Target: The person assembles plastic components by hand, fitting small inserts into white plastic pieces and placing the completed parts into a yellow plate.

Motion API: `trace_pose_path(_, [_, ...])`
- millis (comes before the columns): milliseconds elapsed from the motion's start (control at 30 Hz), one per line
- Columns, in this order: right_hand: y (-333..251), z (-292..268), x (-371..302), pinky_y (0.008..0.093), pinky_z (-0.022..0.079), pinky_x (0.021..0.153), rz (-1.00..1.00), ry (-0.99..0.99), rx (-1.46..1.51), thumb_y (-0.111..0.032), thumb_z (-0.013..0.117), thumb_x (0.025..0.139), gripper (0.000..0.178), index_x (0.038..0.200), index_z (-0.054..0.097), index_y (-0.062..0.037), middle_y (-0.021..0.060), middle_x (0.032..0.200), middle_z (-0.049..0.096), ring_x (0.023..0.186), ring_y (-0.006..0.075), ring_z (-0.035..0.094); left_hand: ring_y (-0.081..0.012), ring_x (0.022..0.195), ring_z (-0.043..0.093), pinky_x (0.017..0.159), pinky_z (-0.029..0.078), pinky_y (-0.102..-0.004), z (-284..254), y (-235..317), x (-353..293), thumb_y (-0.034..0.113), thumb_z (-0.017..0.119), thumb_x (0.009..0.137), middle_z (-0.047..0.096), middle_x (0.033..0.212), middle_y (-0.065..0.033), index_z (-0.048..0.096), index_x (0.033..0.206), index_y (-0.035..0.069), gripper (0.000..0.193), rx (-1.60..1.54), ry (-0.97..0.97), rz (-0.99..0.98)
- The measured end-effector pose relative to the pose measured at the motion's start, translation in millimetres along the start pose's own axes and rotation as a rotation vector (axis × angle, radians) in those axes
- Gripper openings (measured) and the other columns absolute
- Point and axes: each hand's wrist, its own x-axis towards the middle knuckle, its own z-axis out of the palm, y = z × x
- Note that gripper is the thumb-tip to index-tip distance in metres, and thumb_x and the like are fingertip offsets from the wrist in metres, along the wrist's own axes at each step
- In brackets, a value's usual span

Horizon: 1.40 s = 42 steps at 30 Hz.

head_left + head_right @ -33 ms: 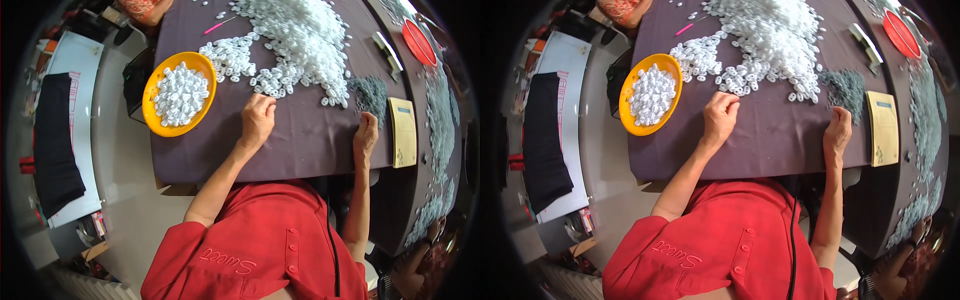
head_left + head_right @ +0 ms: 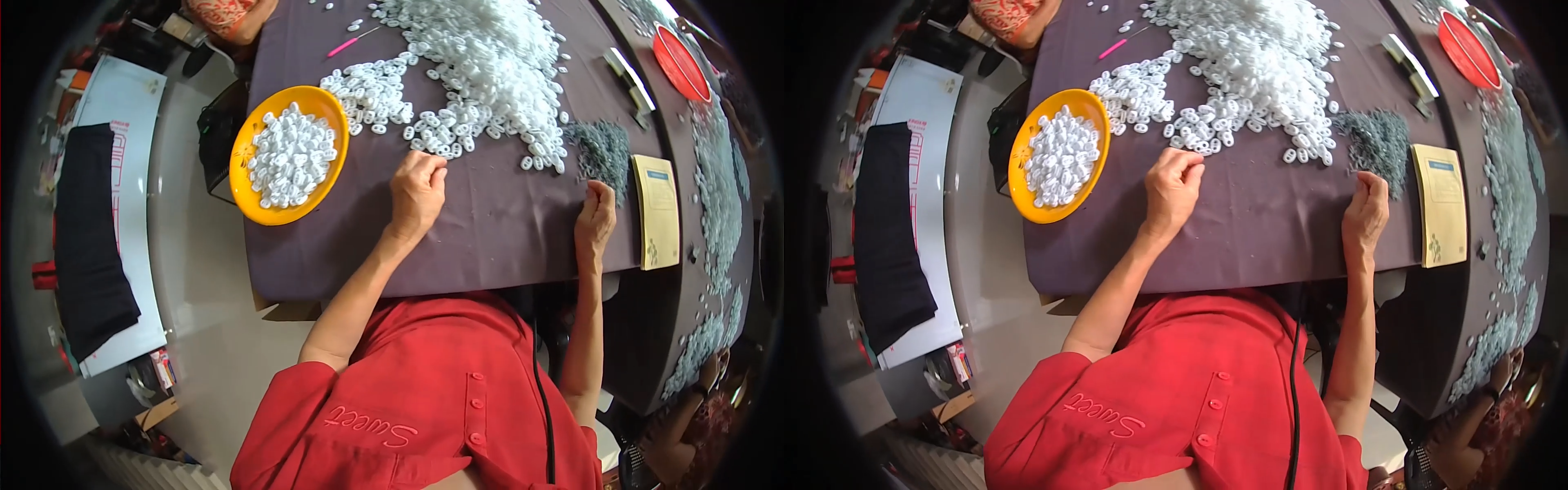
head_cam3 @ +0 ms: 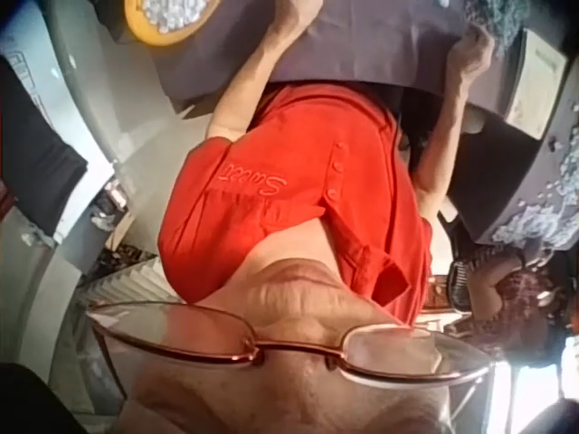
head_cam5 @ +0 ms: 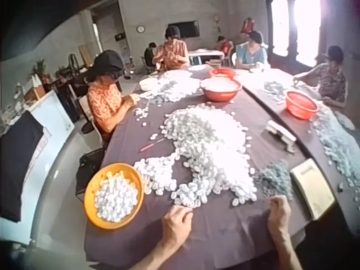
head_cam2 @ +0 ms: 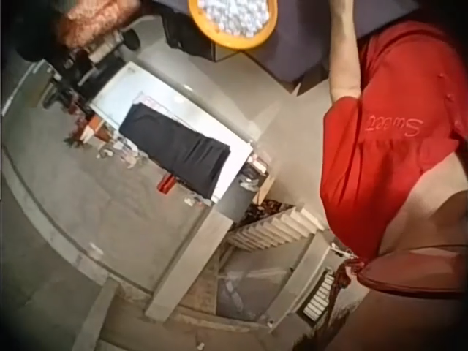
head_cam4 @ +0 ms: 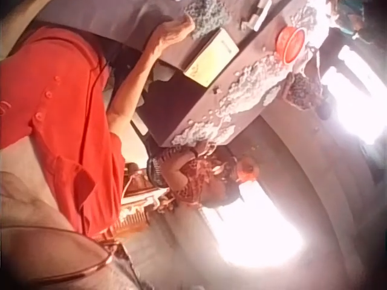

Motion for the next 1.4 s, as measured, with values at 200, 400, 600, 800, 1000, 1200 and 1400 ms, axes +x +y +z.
trace_pose_path(200, [-11.9,-8.3,-14.6,0.0259,0.045,0.068,0.127,-0.005,0.135,-0.006,0.054,0.086,0.012,0.096,0.059,-0.003,0.0069,0.082,0.061,0.074,0.0135,0.057,-0.0189,0.062,0.057,0.056,0.046,-0.0298,12.6,2.1,15.6,0.0,0.066,0.071,0.057,0.073,-0.0065,0.064,0.084,0.003,0.013,0.081,-0.073,-0.072])
trace_pose_path(400, [-5.5,-6.4,-13.8,0.0247,0.046,0.067,0.222,-0.01,0.215,-0.003,0.054,0.085,0.012,0.095,0.059,-0.0018,0.0071,0.081,0.06,0.073,0.0133,0.057,-0.018,0.063,0.057,0.057,0.047,-0.029,11.3,-1.1,9.4,0.001,0.067,0.072,0.056,0.077,-0.0063,0.066,0.086,0.003,0.014,0.067,-0.044,0.004])
trace_pose_path(600, [0.7,-4.1,-14.9,0.0214,0.044,0.062,0.053,0.022,0.15,-0.004,0.054,0.087,0.013,0.098,0.06,-0.0034,0.0019,0.076,0.058,0.066,0.0072,0.052,-0.0237,0.07,0.058,0.061,0.047,-0.034,8.2,-0.3,7.3,0.002,0.066,0.072,0.055,0.077,-0.0071,0.064,0.083,0.004,0.011,0.082,-0.088,0.004])
trace_pose_path(800, [-32.9,3.1,-33.2,0.0191,0.043,0.06,0.244,-0.067,0.451,-0.002,0.054,0.086,0.013,0.098,0.06,-0.0011,-0.0004,0.076,0.056,0.066,0.0059,0.052,-0.009,0.059,0.055,0.053,0.047,-0.0242,-1.9,17.9,-4.8,-0.001,0.063,0.077,0.059,0.073,-0.0021,0.063,0.086,0.0,0.009,-0.227,-0.124,-0.217])
trace_pose_path(1000, [-94.3,32.0,-56.1,0.0214,0.043,0.057,0.134,-0.338,0.604,0.002,0.05,0.086,0.01,0.092,0.057,-0.0017,0.0016,0.074,0.055,0.063,0.0069,0.05,-0.0072,0.062,0.057,0.052,0.05,-0.0211,-2.0,48.6,-24.9,0.002,0.059,0.083,0.061,0.074,-0.0021,0.061,0.086,0.0,0.004,-0.603,-0.417,-0.582])
trace_pose_path(1200, [-104.3,34.3,-64.6,0.023,0.045,0.056,0.137,-0.387,0.592,0.002,0.052,0.084,0.008,0.09,0.057,-0.0014,0.0045,0.079,0.057,0.062,0.0097,0.052,-0.0085,0.063,0.06,0.052,0.051,-0.0226,0.8,57.1,-30.5,0.004,0.06,0.084,0.063,0.074,-0.0032,0.061,0.089,0.0,0.007,-0.651,-0.476,-0.558])
trace_pose_path(1400, [-97.3,39.0,-75.5,0.0216,0.046,0.055,0.423,-0.407,0.797,0.001,0.053,0.085,0.006,0.09,0.056,-0.0008,0.0029,0.077,0.059,0.06,0.0073,0.053,-0.009,0.06,0.06,0.051,0.05,-0.0211,8.1,57.4,-41.4,0.004,0.06,0.084,0.063,0.075,-0.0051,0.061,0.091,-0.002,0.009,-0.794,-0.306,-0.704])
